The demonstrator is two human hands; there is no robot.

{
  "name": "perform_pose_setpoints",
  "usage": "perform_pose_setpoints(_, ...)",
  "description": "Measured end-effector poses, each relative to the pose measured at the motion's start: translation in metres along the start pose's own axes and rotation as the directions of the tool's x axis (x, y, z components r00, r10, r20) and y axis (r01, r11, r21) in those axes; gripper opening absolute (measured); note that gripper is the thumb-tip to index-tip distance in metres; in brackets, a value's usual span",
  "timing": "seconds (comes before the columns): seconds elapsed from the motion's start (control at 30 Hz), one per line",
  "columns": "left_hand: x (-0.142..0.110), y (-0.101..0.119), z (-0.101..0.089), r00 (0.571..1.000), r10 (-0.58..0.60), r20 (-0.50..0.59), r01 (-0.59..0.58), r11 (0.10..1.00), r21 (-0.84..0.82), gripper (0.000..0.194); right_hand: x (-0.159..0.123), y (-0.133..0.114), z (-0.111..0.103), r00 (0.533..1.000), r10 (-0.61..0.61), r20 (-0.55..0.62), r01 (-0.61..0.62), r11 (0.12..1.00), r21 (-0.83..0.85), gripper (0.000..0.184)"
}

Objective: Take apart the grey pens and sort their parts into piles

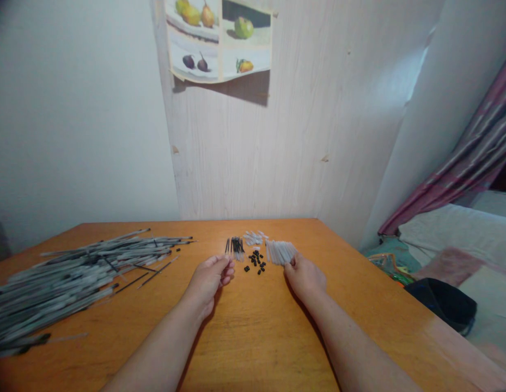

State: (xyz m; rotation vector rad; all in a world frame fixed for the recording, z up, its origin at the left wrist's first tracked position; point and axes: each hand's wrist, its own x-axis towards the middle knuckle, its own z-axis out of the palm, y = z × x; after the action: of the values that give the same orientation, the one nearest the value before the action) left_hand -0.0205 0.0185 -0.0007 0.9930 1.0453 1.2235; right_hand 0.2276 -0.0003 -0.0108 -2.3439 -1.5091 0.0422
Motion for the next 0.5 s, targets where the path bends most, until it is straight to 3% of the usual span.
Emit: perform_pose_setpoints(0.5, 0.0016, -0.0011, -0.0014, 1.0, 0.015, -0.01, -0.016, 1.0, -0.025, 0.032, 0.0012, -0.0005, -0.0007, 0.999, 0.015, 0.035, -0.015, 1.0, -0.018, 0.029)
